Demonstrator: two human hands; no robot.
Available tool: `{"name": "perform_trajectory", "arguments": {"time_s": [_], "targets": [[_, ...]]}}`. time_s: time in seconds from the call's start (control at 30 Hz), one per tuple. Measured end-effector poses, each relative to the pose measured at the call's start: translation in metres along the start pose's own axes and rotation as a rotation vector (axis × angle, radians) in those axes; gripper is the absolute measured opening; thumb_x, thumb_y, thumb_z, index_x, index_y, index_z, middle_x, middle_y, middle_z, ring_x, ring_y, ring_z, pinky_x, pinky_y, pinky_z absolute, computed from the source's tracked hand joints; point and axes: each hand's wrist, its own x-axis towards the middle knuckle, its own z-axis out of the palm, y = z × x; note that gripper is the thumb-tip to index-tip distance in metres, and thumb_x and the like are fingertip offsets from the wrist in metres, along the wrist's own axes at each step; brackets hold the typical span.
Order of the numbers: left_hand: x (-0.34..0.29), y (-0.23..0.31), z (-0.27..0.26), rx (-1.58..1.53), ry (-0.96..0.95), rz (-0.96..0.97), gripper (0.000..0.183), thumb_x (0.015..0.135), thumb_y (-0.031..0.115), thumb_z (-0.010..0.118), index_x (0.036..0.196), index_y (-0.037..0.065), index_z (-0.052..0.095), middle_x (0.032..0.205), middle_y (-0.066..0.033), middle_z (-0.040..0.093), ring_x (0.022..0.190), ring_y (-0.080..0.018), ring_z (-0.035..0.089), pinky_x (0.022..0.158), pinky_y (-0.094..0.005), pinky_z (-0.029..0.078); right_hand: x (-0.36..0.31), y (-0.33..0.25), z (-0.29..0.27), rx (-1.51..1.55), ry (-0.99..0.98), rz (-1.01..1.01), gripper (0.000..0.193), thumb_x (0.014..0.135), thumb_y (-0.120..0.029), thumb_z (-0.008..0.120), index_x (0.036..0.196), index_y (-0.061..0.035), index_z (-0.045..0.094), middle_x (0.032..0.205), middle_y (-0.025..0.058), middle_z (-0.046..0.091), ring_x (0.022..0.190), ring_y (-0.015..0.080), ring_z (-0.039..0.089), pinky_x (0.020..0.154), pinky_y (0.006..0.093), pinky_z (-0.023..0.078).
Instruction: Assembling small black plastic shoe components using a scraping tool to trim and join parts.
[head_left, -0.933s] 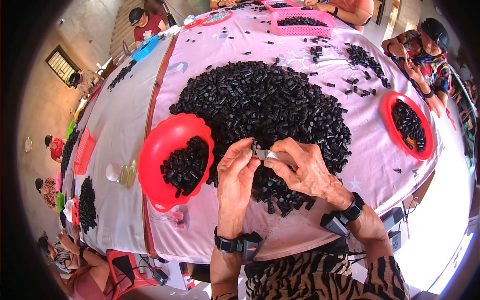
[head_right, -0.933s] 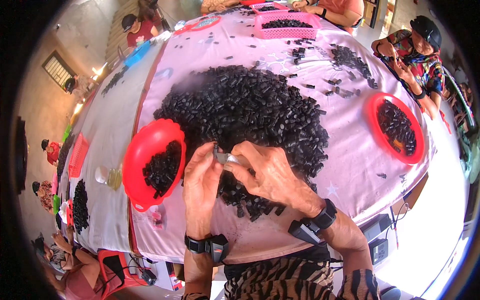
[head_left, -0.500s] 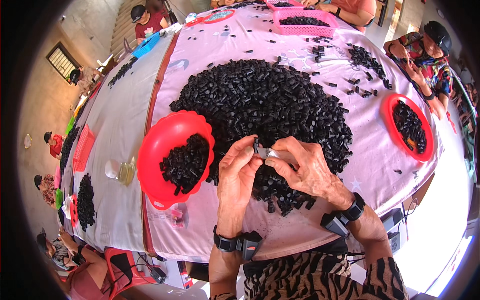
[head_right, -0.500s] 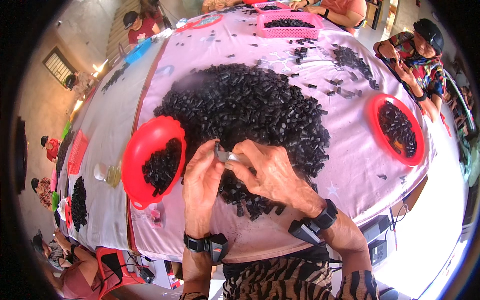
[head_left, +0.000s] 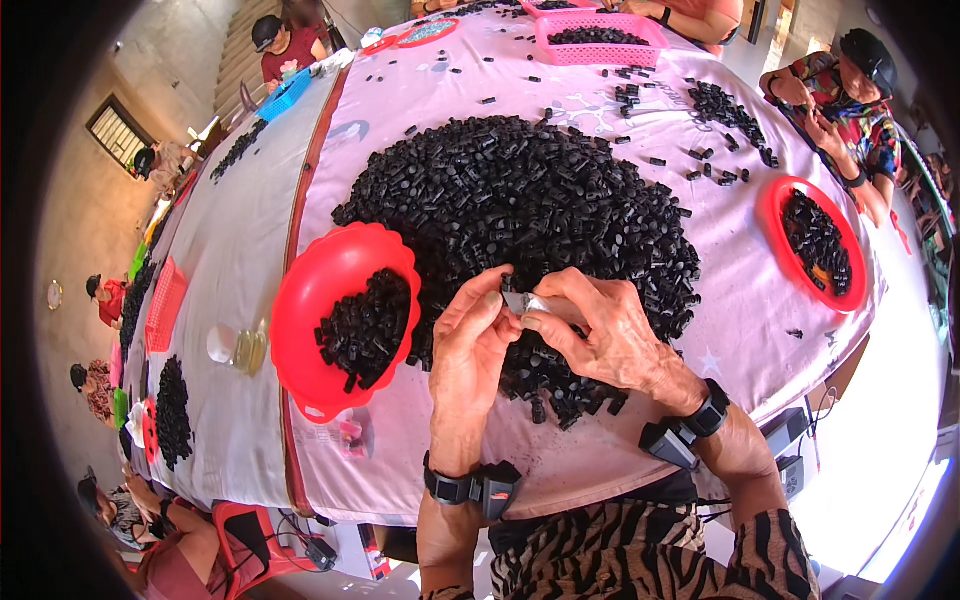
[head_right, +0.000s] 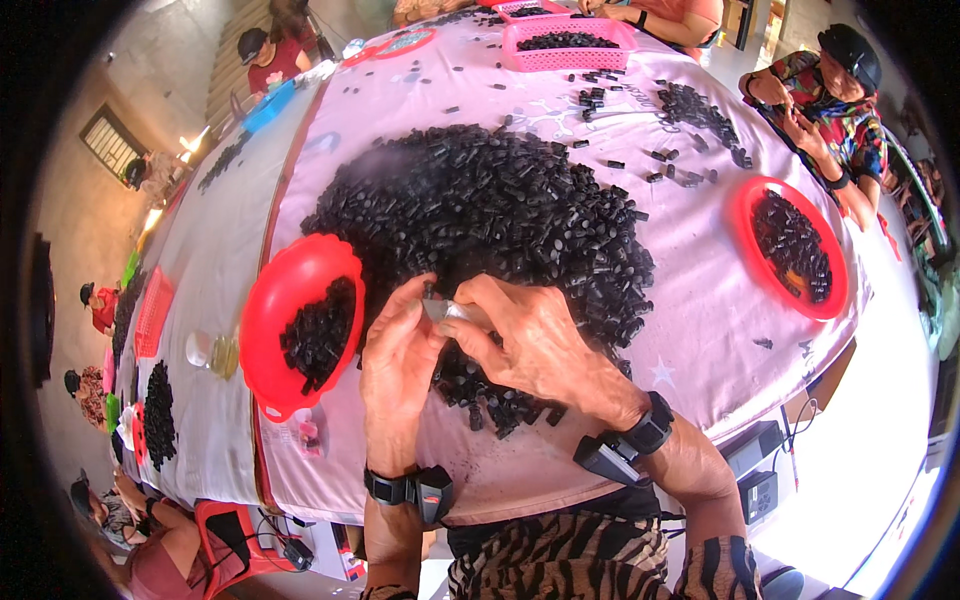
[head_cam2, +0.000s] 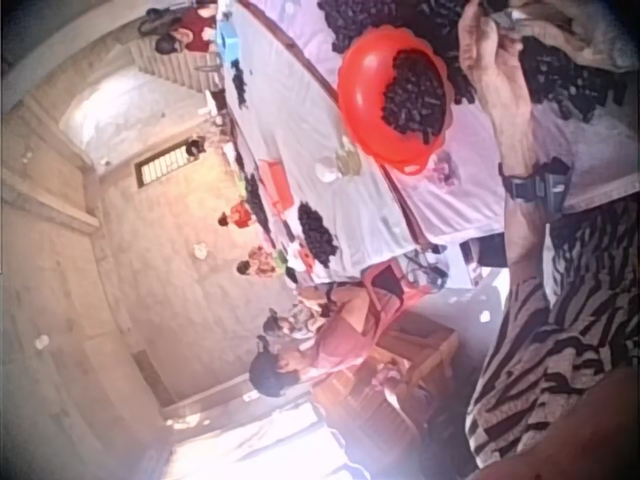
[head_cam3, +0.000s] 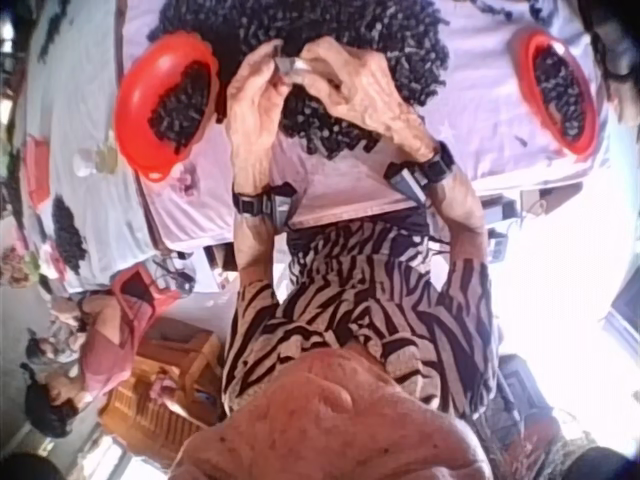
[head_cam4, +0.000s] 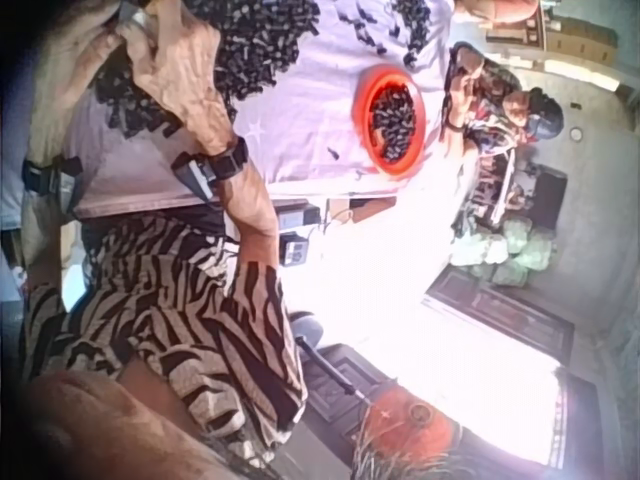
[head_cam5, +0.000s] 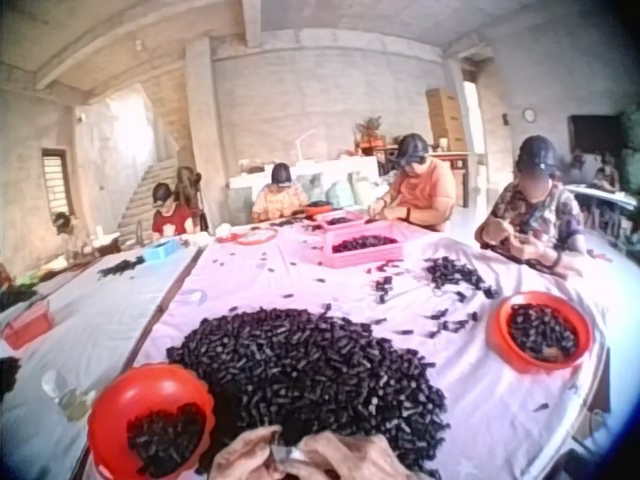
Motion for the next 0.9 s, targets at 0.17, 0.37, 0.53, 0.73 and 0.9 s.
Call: {"name": "perform_trajectory", "arguments": {"time_s": [0.17, 0.37, 0.53, 0.73, 0.9], "targets": [[0.0, -0.001, -0.002, 0.073, -0.018, 0.031, 0.035, 0.093, 0.013, 0.063, 0.122, -0.004, 0.059, 0.086, -0.005, 0.065, 0.076, -0.0102, 0.059, 0.069, -0.0242, 0.046, 0.001, -0.001, -0.003, 0.026, -0.019, 0.035, 0.018, 0.087, -0.013, 0.068, 0.094, -0.0032, 0.055, 0.076, 0.0143, 0.063, 0.064, 0.0357, 0.065, 0.054, 0.0405, 0.051], [0.003, -0.005, -0.008, 0.036, -0.041, 0.013, 0.033, 0.093, 0.011, 0.063, 0.121, -0.006, 0.059, 0.09, -0.0059, 0.066, 0.078, -0.0106, 0.06, 0.074, -0.0247, 0.049, 0.0, 0.005, -0.005, -0.009, -0.018, -0.016, 0.015, 0.087, -0.013, 0.067, 0.093, -0.0036, 0.056, 0.075, 0.0141, 0.063, 0.064, 0.036, 0.063, 0.053, 0.0404, 0.051], [-0.001, 0.002, -0.006, -0.011, -0.07, 0.01, 0.032, 0.093, 0.009, 0.062, 0.121, -0.007, 0.059, 0.095, -0.0077, 0.067, 0.082, -0.0119, 0.061, 0.078, -0.0263, 0.05, 0.001, 0.007, -0.006, -0.17, 0.03, -0.096, 0.017, 0.087, -0.014, 0.071, 0.094, -0.0051, 0.059, 0.073, 0.0102, 0.066, 0.06, 0.0298, 0.066, 0.052, 0.0355, 0.051], [-0.001, 0.005, -0.009, -0.033, 0.026, 0.117, 0.033, 0.091, 0.004, 0.064, 0.122, -0.003, 0.058, 0.099, -0.0103, 0.066, 0.086, -0.0141, 0.062, 0.083, -0.0291, 0.051, 0.002, 0.003, -0.01, -0.045, 0.132, 0.03, 0.022, 0.086, -0.017, 0.072, 0.094, -0.0036, 0.057, 0.071, 0.0134, 0.065, 0.057, 0.0317, 0.066, 0.049, 0.038, 0.051], [-0.001, 0.004, -0.007, 0.015, 0.0, 0.187, 0.024, 0.091, 0.005, 0.065, 0.115, 0.0, 0.062, 0.096, -0.0094, 0.067, 0.085, -0.0165, 0.065, 0.08, -0.0304, 0.054, 0.002, -0.005, -0.003, -0.018, 0.033, 0.009, 0.021, 0.085, -0.015, 0.071, 0.092, -0.0033, 0.055, 0.07, 0.0121, 0.062, 0.061, 0.0333, 0.064, 0.053, 0.0392, 0.05]]}}
